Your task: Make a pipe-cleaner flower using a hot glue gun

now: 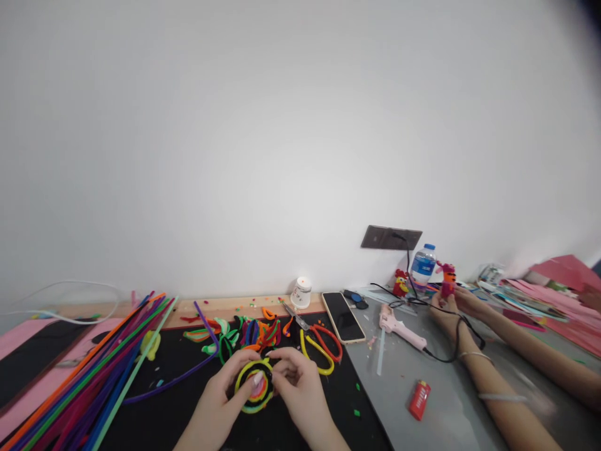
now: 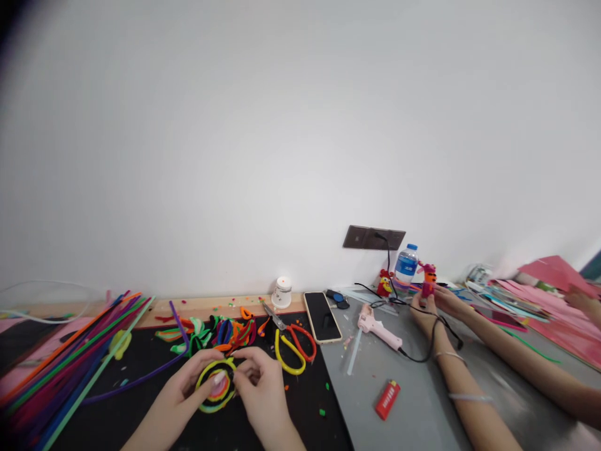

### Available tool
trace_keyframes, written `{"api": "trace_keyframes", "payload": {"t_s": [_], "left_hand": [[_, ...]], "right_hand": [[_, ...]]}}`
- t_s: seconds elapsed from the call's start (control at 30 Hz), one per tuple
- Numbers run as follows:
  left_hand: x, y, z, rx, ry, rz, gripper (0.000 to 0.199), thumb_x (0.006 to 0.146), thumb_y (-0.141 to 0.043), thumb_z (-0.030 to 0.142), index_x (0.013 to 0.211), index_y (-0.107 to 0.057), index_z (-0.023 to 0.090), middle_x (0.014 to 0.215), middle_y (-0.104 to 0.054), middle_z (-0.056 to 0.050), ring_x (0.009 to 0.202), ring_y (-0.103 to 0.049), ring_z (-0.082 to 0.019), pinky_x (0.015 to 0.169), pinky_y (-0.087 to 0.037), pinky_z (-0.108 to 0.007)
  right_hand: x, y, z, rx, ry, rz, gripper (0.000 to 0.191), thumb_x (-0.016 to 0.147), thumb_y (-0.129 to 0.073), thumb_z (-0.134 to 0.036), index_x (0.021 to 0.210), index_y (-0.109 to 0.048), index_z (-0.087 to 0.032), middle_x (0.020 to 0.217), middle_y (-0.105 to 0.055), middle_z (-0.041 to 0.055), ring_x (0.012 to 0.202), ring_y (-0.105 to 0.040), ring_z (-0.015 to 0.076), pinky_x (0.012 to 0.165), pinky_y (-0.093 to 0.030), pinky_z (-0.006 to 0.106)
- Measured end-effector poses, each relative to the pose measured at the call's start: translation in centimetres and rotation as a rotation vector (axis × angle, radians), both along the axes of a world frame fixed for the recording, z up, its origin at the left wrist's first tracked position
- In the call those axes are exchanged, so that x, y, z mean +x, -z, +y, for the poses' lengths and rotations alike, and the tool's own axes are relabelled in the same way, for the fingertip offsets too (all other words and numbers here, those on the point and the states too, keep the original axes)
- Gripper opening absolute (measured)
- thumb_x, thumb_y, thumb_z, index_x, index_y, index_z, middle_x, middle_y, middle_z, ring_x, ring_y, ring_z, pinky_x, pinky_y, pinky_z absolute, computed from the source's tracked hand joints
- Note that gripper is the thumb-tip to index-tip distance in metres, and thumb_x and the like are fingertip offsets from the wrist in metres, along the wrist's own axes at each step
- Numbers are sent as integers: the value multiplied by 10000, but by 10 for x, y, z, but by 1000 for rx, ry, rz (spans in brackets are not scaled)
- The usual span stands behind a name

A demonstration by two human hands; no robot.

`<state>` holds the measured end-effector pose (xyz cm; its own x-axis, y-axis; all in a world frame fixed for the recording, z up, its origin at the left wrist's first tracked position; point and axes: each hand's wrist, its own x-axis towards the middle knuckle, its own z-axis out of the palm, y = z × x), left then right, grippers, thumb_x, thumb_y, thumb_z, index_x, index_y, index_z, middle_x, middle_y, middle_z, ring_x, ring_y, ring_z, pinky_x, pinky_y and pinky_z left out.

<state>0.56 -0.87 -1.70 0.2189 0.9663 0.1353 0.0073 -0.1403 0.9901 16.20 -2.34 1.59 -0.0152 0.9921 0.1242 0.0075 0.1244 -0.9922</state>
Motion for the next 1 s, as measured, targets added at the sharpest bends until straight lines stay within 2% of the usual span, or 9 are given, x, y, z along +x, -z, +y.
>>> {"api": "trace_keyframes", "payload": {"t_s": [0.17, 0.33, 0.5, 0.6, 0.7, 0.8, 0.87, 0.93, 1.0], "left_hand": [[1, -2, 0, -4, -30, -5, 210, 760, -607, 340, 930, -579, 222, 899, -693, -26, 887, -641, -218, 759, -499, -273], [-1, -7, 0, -9, -76, -23, 223, 744, -620, 340, 929, -584, 221, 910, -701, -32, 885, -649, -214, 771, -502, -270], [-4, -7, 3, -14, -161, -46, 271, 700, -652, 370, 909, -594, 207, 891, -709, -50, 857, -656, -226, 754, -505, -279], [-4, -6, 4, -31, -172, -60, 294, 692, -659, 385, 915, -585, 207, 857, -713, -44, 814, -657, -217, 719, -504, -270], [-3, -7, 4, -44, -177, -81, 304, 687, -660, 398, 909, -576, 207, 829, -711, -38, 806, -656, -216, 711, -502, -269], [-2, -8, 4, -52, -189, -87, 324, 673, -664, 412, 906, -578, 203, 860, -712, -53, 834, -655, -231, 728, -504, -289], [-1, -8, 4, -54, -190, -92, 338, 668, -664, 421, 909, -578, 201, 877, -713, -62, 851, -656, -242, 740, -505, -302], [-1, -8, 4, -54, -183, -96, 340, 670, -662, 425, 910, -577, 200, 874, -714, -64, 856, -657, -243, 741, -505, -301], [-2, -9, 4, -55, -178, -95, 332, 673, -662, 422, 907, -578, 201, 861, -716, -60, 854, -657, -238, 737, -505, -292]], "right_hand": [[1, 1, 1, -11, 10, 2, 200, 647, -598, -84, 828, -625, -162, 577, -589, -34, 506, -531, 107, 514, -423, 207], [3, 4, 2, 10, 31, 19, 85, 722, -588, -193, 802, -599, -166, 647, -602, -2, 548, -556, 126, 519, -442, 223], [23, -5, 4, 126, 251, -172, 119, 776, -510, -208, 850, -596, -171, 531, -528, -32, 510, -521, 136, 515, -413, 230], [59, -23, 5, 162, 385, -418, 203, 799, -434, -209, 919, -595, -179, 575, -544, -16, 536, -535, 155, 519, -416, 239], [117, -42, 12, 126, 503, -733, 288, 778, -404, -171, 1008, -576, -160, 870, -639, 70, 767, -609, 194, 670, -467, 268], [178, -53, 21, -140, 656, -1200, 360, 785, -410, -136, 1122, -534, -161, 1158, -586, 110, 1026, -567, 193, 859, -422, 261], [209, -53, 27, -260, 712, -1271, 405, 780, -403, -108, 1166, -518, -155, 1157, -586, 158, 1071, -547, 266, 878, -411, 371], [229, -48, 31, -380, 765, -1311, 407, 764, -384, -80, 1136, -542, -129, 1156, -570, 223, 1067, -535, 362, 811, -416, 501], [239, -41, 34, -458, 780, -1344, 408, 738, -382, -41, 1077, -579, -153, 1121, -592, 209, 1066, -530, 386, 787, -397, 567]]}}
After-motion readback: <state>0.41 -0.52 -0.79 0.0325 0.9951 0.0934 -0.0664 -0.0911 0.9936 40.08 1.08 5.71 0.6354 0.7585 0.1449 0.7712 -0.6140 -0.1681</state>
